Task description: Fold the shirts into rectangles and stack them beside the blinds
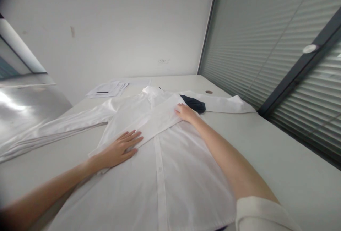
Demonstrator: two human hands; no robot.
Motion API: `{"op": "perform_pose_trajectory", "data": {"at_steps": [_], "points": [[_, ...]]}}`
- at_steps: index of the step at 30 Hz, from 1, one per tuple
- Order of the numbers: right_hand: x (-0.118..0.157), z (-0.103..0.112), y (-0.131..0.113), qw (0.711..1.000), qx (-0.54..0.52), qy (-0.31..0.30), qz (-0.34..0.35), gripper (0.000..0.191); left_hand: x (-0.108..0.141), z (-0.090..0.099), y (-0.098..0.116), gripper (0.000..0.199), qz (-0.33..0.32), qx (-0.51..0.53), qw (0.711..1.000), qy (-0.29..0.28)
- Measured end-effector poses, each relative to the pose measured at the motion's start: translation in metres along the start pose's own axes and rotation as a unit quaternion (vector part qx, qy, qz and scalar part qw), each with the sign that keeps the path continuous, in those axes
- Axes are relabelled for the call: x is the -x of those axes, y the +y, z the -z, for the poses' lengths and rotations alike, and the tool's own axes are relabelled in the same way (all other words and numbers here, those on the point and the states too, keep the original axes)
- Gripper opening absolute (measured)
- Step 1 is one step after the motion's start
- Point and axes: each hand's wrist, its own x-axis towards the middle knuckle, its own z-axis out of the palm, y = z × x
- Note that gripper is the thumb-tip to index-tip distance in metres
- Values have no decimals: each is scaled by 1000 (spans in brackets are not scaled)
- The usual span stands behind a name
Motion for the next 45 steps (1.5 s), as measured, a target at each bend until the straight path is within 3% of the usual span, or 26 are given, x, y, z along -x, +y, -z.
{"op": "perform_pose_trajectory", "data": {"at_steps": [6,15,21,27,30,34,37,42,45], "points": [[-42,-17,-13,998,-13,-61,12,66,0,3,2,52,-1,-3,1000,2],[-80,-13,24,993,-5,-99,-68,75,30,2,9,57,5,-16,1000,6],[-106,-24,6,996,0,-54,-64,76,42,2,18,57,18,-35,999,10],[-113,-25,-3,995,-20,-83,-56,75,43,6,20,56,9,-25,1000,3],[-107,-21,-14,993,-31,-102,-56,82,43,6,20,56,12,-24,1000,-4],[-81,-20,-46,991,-53,-119,-7,87,43,5,19,55,13,-19,1000,1],[-47,-16,-78,988,-84,-115,63,91,43,5,18,54,14,-18,1000,3],[13,-2,-133,958,-133,-78,241,98,44,4,19,53,17,-27,999,-2],[26,2,-147,951,-125,-103,263,98,44,3,19,52,16,-28,999,7]]}}
